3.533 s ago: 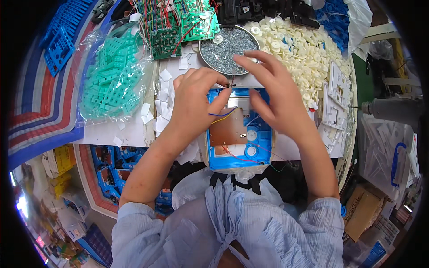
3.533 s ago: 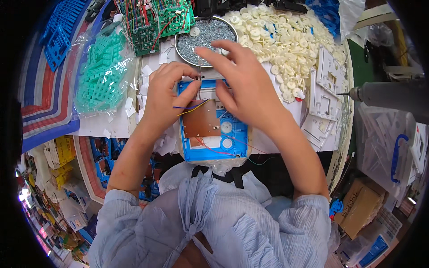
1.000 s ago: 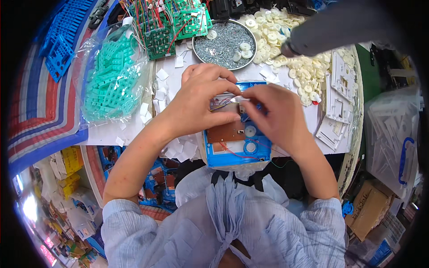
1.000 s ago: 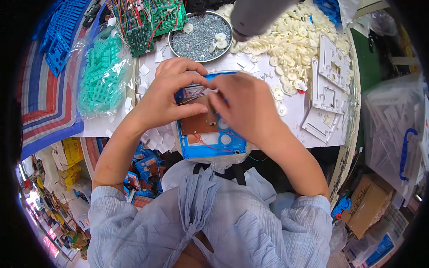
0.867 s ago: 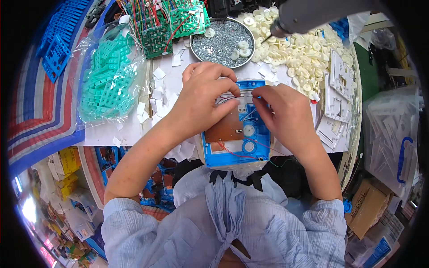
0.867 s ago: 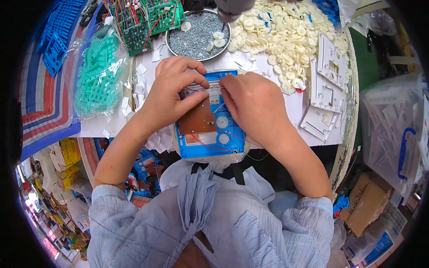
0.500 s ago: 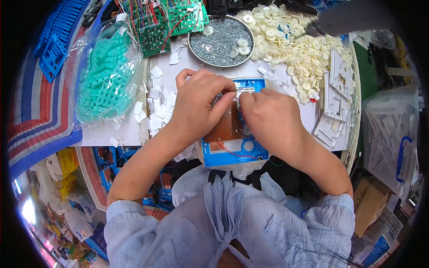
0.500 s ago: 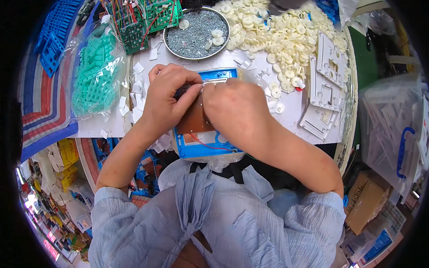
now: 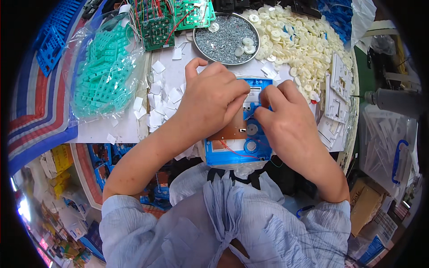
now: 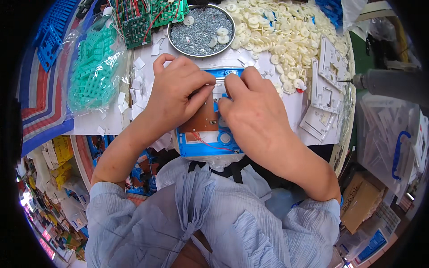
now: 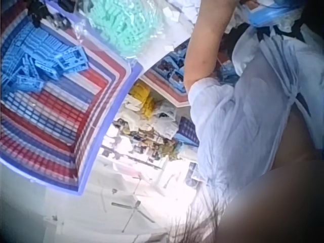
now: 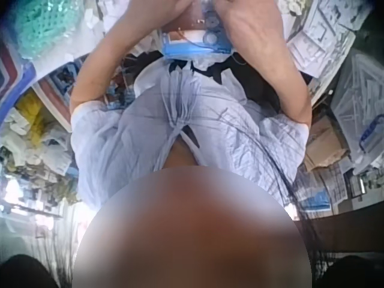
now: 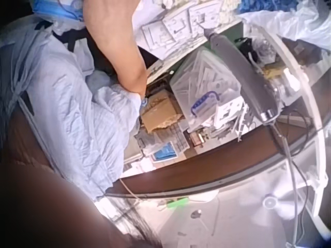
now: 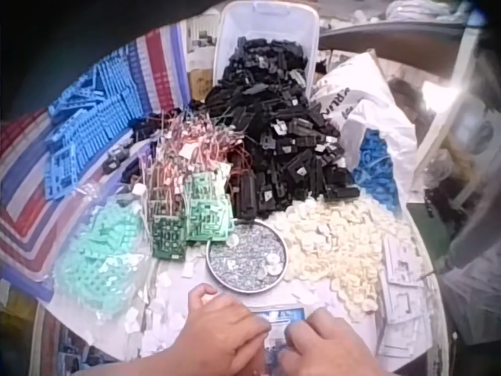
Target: Assembling the components of a blue electronic device, including buttons, circuit boards, and internal wiring.
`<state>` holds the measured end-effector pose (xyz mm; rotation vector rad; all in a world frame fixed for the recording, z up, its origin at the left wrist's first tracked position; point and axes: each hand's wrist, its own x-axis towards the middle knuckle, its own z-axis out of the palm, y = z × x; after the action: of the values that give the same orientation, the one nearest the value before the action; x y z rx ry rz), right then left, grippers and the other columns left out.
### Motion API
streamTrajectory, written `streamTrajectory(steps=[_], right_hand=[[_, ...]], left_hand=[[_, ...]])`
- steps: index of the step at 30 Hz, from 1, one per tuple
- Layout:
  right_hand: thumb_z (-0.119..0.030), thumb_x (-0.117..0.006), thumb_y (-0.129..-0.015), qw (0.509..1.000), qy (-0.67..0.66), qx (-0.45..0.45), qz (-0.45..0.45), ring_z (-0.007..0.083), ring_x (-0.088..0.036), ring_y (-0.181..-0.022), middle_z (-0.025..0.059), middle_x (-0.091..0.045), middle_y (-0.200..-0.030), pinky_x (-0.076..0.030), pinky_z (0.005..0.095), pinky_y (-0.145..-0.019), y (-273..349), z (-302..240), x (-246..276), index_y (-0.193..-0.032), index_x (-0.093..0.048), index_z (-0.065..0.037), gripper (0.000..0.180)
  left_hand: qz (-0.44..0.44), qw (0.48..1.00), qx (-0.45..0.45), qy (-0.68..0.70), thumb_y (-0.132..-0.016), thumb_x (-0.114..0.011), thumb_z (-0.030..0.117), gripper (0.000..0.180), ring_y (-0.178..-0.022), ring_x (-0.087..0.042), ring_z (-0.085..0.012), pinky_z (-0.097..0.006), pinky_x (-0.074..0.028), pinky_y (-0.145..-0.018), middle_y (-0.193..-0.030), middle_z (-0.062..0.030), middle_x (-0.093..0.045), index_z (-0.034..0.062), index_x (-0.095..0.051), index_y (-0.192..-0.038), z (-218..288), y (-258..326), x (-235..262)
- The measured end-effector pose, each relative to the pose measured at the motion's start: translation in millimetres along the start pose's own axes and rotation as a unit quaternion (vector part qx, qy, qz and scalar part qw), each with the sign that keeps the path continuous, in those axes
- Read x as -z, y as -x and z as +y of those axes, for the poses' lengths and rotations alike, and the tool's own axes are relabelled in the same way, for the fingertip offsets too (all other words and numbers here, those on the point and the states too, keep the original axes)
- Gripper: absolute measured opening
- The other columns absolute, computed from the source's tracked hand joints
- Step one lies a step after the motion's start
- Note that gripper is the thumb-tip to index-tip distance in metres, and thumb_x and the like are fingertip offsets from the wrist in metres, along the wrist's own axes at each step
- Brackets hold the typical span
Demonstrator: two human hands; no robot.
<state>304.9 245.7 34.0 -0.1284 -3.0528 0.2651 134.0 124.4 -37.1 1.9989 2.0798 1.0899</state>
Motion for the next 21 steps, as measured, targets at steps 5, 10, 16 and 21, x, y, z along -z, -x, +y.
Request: streamTrajectory(steps=[5, 10, 16, 21], right_hand=[[-0.007, -0.069, -0.075, 0.99, -0.133, 0.037, 0.024, 0.0293, -0.058, -0.089, 0.0102, -0.06, -0.088, -0.052, 0.0394, -0.081, 7.2, 5.9, -18.4, -0.089, -0.066, -0.005, 0.015], [-0.004, -0.072, -0.072, 0.985, -0.162, 0.018, 0.058, 0.0299, -0.059, -0.088, 0.0095, -0.062, -0.087, -0.052, 0.0391, -0.078, 15.2, 6.3, -35.6, -0.091, -0.064, -0.004, 0.021], [-0.003, -0.077, -0.079, 0.968, -0.173, -0.015, 0.182, 0.0307, -0.057, -0.093, 0.0099, -0.064, -0.098, -0.05, 0.0399, -0.08, 10.1, 13.4, -61.7, -0.092, -0.065, -0.003, 0.017], [-0.006, -0.078, -0.081, 0.966, -0.183, -0.062, 0.171, 0.0325, -0.052, -0.101, 0.0094, -0.062, -0.107, -0.047, 0.0418, -0.086, 7.8, 15.1, -64.4, -0.09, -0.067, -0.004, 0.015]], left_hand=[[-0.058, 0.997, -0.048, -0.012, -0.083, -0.076, 0.014, 0.01, -0.099, -0.06, -0.0225, -0.052, -0.031, -0.103, -0.09, 0.0004, -0.063, 0.0142, -0.071, -0.091, -1.4, -3.5, 6.3], [-0.091, 0.994, -0.049, -0.018, -0.082, -0.075, 0.013, 0.008, -0.099, -0.06, -0.0232, -0.054, -0.031, -0.106, -0.088, -0.0002, -0.062, 0.0135, -0.068, -0.087, -2.8, -6.9, 7.6], [-0.116, 0.992, -0.053, -0.018, -0.083, -0.073, 0.011, 0.006, -0.1, -0.061, -0.0245, -0.055, -0.034, -0.106, -0.088, -0.0023, -0.062, 0.0126, -0.068, -0.085, -2.8, -13.5, 7.2], [-0.134, 0.99, -0.045, -0.021, -0.083, -0.072, 0.011, 0.004, -0.099, -0.061, -0.0259, -0.056, -0.035, -0.107, -0.085, -0.0041, -0.062, 0.0115, -0.068, -0.084, -3.3, -17.6, 9.9]])
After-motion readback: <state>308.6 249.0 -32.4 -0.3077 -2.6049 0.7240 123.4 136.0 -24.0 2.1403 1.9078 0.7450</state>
